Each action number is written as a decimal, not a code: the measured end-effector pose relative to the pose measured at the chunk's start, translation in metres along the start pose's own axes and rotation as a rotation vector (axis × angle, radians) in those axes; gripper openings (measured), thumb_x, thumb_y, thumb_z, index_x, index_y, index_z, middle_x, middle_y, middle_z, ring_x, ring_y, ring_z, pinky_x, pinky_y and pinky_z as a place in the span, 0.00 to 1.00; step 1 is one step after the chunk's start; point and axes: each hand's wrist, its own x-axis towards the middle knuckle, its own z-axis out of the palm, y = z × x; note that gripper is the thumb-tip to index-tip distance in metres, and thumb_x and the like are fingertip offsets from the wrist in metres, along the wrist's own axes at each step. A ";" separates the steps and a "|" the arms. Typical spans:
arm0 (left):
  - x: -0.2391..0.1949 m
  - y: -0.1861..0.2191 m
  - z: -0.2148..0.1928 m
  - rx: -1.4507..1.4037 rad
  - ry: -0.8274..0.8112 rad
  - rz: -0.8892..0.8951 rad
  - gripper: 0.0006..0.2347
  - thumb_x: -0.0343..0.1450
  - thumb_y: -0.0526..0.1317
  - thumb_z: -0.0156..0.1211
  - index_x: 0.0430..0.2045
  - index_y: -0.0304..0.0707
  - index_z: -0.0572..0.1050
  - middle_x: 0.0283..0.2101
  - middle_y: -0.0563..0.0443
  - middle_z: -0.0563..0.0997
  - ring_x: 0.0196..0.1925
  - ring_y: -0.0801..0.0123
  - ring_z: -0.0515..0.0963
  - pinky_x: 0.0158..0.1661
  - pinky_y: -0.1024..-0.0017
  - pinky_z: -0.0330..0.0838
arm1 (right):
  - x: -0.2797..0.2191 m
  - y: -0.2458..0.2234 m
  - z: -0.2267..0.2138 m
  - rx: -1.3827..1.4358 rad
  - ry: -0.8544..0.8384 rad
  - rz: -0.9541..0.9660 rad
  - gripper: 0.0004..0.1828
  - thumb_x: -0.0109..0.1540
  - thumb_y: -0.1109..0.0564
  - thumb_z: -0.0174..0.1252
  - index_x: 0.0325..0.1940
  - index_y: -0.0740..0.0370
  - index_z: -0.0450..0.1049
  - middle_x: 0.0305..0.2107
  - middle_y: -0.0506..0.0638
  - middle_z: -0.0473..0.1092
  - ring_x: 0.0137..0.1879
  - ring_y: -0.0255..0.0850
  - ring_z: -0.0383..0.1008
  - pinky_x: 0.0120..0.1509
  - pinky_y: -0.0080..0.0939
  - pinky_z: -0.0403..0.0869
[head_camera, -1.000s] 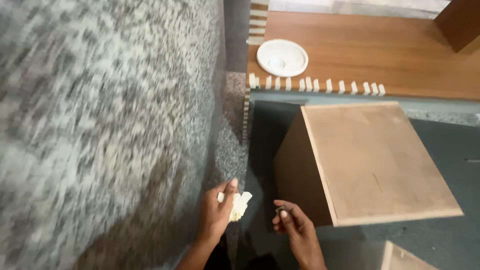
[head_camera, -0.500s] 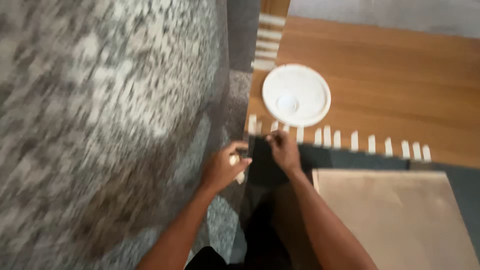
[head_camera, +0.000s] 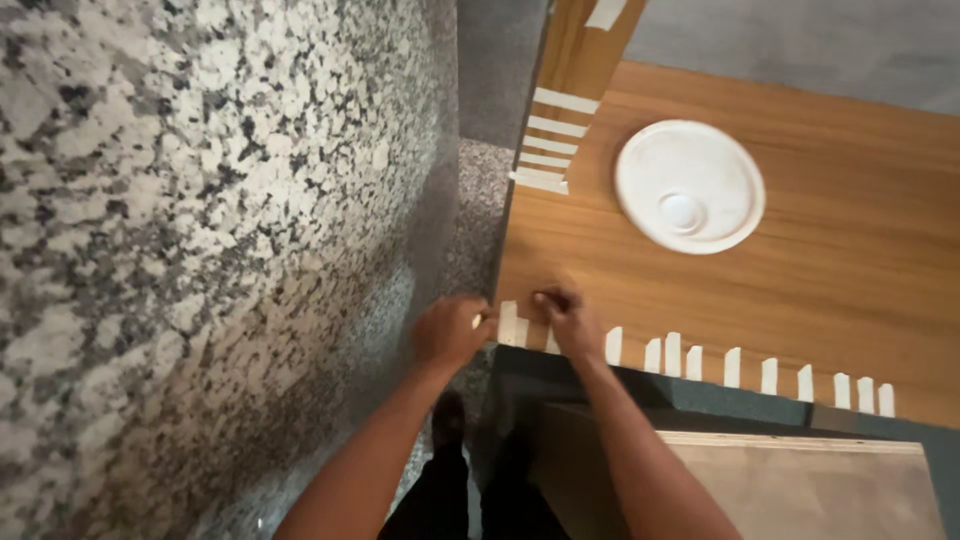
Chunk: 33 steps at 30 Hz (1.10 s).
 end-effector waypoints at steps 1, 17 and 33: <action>0.008 -0.005 0.005 0.038 0.018 0.043 0.06 0.67 0.47 0.66 0.32 0.53 0.83 0.40 0.53 0.84 0.44 0.51 0.82 0.44 0.54 0.76 | -0.007 -0.012 0.015 -0.066 0.065 -0.035 0.08 0.62 0.56 0.65 0.40 0.63 0.80 0.28 0.52 0.78 0.35 0.40 0.78 0.42 0.42 0.75; 0.042 -0.024 0.046 0.160 0.106 0.462 0.13 0.61 0.37 0.68 0.39 0.48 0.83 0.44 0.53 0.82 0.46 0.52 0.78 0.43 0.53 0.77 | -0.038 -0.079 0.031 -0.307 0.248 -0.487 0.07 0.58 0.63 0.65 0.41 0.60 0.79 0.37 0.56 0.77 0.45 0.55 0.78 0.49 0.50 0.75; 0.022 -0.006 0.014 0.160 -0.360 0.379 0.09 0.56 0.43 0.70 0.25 0.45 0.82 0.33 0.38 0.81 0.40 0.43 0.82 0.39 0.49 0.76 | -0.064 -0.028 -0.021 -0.072 0.097 0.104 0.09 0.65 0.54 0.65 0.43 0.61 0.78 0.25 0.52 0.74 0.31 0.38 0.73 0.38 0.40 0.72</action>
